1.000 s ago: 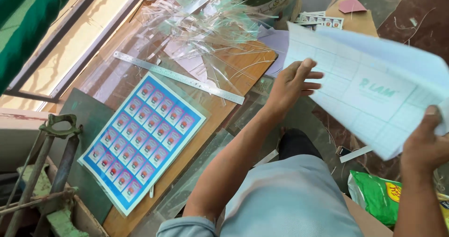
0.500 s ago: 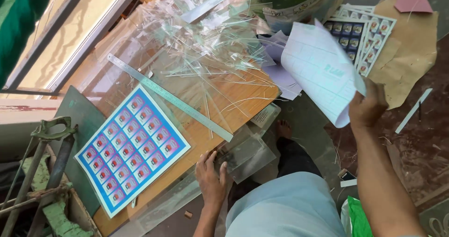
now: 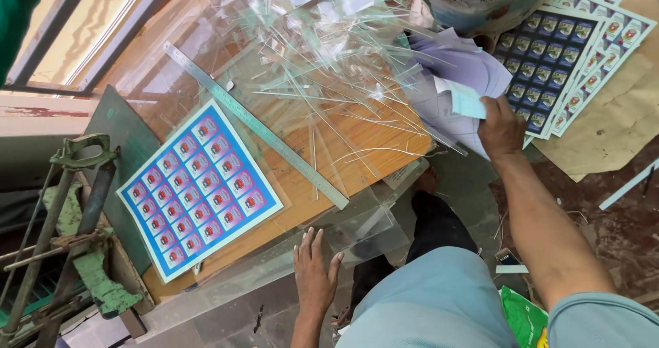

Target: Cutting, aligning, and preparing printed ID cards with plastic lamination sheets.

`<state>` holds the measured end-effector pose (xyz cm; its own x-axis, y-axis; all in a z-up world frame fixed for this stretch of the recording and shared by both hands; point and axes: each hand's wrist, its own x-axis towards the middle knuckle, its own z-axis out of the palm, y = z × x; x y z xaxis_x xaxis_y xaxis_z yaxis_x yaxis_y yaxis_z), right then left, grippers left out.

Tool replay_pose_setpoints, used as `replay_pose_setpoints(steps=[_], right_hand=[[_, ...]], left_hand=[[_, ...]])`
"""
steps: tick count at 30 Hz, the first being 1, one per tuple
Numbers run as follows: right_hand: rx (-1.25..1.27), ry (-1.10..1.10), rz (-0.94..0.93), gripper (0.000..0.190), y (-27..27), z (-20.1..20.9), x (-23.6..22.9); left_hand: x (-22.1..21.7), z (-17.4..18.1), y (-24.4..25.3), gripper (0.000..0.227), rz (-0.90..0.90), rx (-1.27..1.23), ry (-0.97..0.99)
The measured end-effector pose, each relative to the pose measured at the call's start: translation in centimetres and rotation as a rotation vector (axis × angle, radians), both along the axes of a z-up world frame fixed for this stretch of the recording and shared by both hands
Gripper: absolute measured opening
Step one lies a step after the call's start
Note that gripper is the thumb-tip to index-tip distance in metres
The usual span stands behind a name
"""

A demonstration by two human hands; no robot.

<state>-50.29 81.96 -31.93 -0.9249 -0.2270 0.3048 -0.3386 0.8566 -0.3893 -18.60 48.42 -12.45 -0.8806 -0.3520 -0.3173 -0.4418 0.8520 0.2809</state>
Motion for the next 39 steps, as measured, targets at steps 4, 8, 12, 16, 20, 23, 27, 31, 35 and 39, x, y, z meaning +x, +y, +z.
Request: replay_pose_setpoints(steps=[4, 8, 12, 16, 20, 23, 27, 31, 35, 39], right_hand=[[-0.027, 0.066, 0.003, 0.024, -0.2, 3.1, -2.5], [-0.014, 0.131, -0.002, 0.025, -0.2, 3.4, -3.3], [0.021, 0.025, 0.055, 0.026, -0.4, -0.1, -2.1], [0.106, -0.169, 0.037, 0.035, -0.8, -1.7, -0.9], [0.034, -0.256, -0.021, 0.079, -0.9, -1.9, -1.3], [-0.076, -0.176, -0.117, 0.083, -0.6, -1.0, -1.7], [-0.313, -0.020, -0.221, 0.046, -1.5, 1.1, -1.3], [-0.380, 0.032, -0.045, 0.023, -7.8, 9.5, 3.6], [-0.273, -0.135, 0.235, 0.019, -17.5, 16.9, 10.7], [-0.217, -0.277, 0.377, 0.027, -26.8, 16.3, 18.1]], left_hand=[[0.7, -0.2, -0.8, 0.069, 0.024, -0.010, -0.024], [0.8, -0.3, -1.2, 0.080, -0.039, 0.000, -0.093], [0.7, -0.5, -1.4, 0.093, -0.086, 0.002, -0.219], [0.3, 0.1, -1.5, 0.098, -0.078, 0.027, -0.312], [-0.2, 0.5, -1.5, 0.098, -0.063, 0.061, -0.323], [-0.4, 1.0, -1.7, 0.095, -0.044, 0.087, -0.345], [-0.2, 2.4, -3.3, 0.074, -0.008, 0.146, -0.123], [1.0, 3.4, -8.4, 0.045, 0.182, 0.202, 0.161], [3.2, 2.2, -16.7, 0.037, 0.165, 0.078, 0.425], [7.4, 0.2, -24.2, 0.034, 0.276, -0.059, 0.496]])
